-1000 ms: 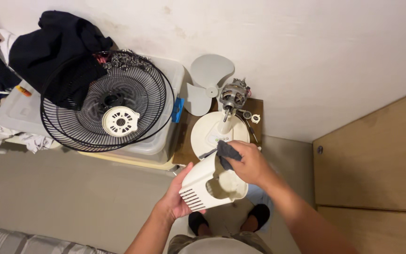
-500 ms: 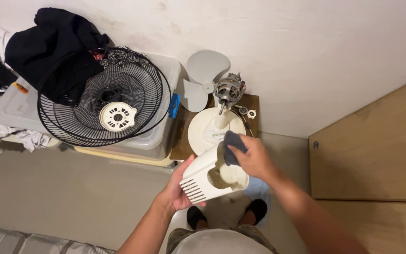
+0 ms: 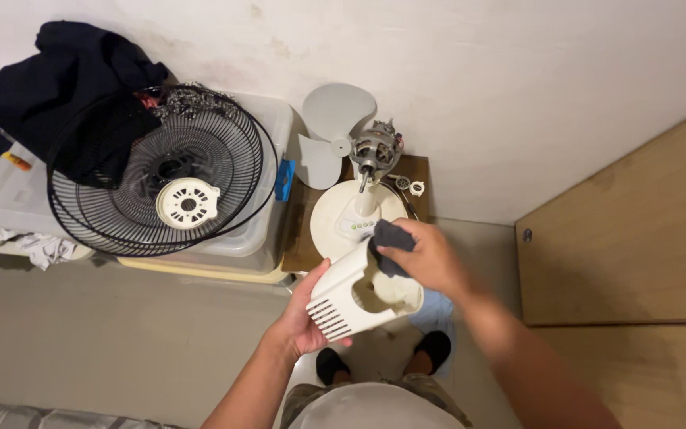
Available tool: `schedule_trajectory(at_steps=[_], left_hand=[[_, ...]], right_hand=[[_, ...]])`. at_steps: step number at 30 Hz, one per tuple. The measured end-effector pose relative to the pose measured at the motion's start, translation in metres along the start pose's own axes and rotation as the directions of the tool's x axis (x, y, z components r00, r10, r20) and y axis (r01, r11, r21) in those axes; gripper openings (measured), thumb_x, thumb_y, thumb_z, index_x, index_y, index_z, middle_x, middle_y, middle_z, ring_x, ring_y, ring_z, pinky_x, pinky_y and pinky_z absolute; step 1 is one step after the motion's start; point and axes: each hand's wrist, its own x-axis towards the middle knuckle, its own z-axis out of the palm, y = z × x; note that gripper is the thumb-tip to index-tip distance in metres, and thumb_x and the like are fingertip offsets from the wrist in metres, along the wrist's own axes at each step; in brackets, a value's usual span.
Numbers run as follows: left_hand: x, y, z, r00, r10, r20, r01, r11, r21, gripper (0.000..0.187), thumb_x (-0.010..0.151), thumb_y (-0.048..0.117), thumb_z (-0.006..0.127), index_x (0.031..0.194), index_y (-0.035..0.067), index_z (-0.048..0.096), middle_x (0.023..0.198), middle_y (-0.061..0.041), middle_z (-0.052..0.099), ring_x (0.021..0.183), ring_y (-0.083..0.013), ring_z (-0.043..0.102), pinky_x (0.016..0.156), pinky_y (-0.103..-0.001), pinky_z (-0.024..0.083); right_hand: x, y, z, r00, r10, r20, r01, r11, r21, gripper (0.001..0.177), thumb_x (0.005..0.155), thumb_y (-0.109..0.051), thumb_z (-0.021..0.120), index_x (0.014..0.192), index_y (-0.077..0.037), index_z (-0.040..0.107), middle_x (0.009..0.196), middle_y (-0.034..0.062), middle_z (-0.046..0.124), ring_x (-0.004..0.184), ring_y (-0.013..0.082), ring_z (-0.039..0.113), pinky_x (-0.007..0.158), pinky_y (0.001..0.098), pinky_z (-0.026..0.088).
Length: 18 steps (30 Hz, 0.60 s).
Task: The person wipes the fan base and motor housing with a cloth, then attaches the rear motor cover and secures it with a screwdriver. They place a small plastic ring onto the motor shaft and continue tightening the cover screws.
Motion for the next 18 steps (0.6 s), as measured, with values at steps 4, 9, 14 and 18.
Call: schedule_trajectory(at_steps=[4,9,14,18], left_hand=[[0.002,0.003,-0.007,0.998,0.031,0.060,-0.029,0.999,-0.026,0.074,0.094,0.068,0.049,0.136,0.009,0.063,0.100,-0.018,0.077,0.076,-0.0308,0.076,0.052,-0.046,0.064],[0.003,0.005,-0.019,0.991,0.084,0.107,-0.067,0.986,-0.155,0.081,0.091,0.069,0.045,0.143,0.008,0.056,0.116,-0.026,0.073,0.087,-0.0413,0.077,0.051,-0.045,0.064],[0.011,0.011,-0.039,0.997,0.079,0.001,-0.077,0.980,-0.184,0.084,0.093,0.071,0.040,0.147,0.007,0.053,0.122,-0.028,0.069,0.092,-0.0435,0.075,0.054,-0.045,0.065],[0.025,0.011,-0.055,0.994,0.085,-0.071,-0.099,0.972,-0.212,0.083,0.093,0.073,0.038,0.145,0.010,0.053,0.121,-0.025,0.070,0.093,-0.0422,0.074,0.056,-0.047,0.065]], right_hand=[[0.009,0.029,0.010,0.989,-0.074,-0.125,0.051,0.982,-0.179,0.028,0.093,-0.026,0.073,0.109,-0.003,0.074,0.080,0.0030,0.077,0.071,0.0089,0.070,0.064,0.0278,0.056],[0.043,0.126,0.007,0.806,0.374,-0.460,-0.271,0.923,0.274,0.053,0.103,-0.049,0.062,0.103,0.004,0.067,0.076,0.0058,0.064,0.064,0.0164,0.052,0.060,0.0358,0.043],[0.063,0.220,0.010,0.759,0.505,-0.411,-0.459,0.863,0.211,0.064,0.097,-0.062,0.055,0.108,0.000,0.067,0.080,0.0083,0.063,0.068,0.0178,0.055,0.064,0.0365,0.047],[0.098,0.246,0.027,0.831,0.394,-0.393,-0.385,0.917,0.106,0.059,0.103,-0.053,0.063,0.123,0.003,0.064,0.098,0.0141,0.069,0.087,0.0200,0.063,0.079,0.0364,0.049]])
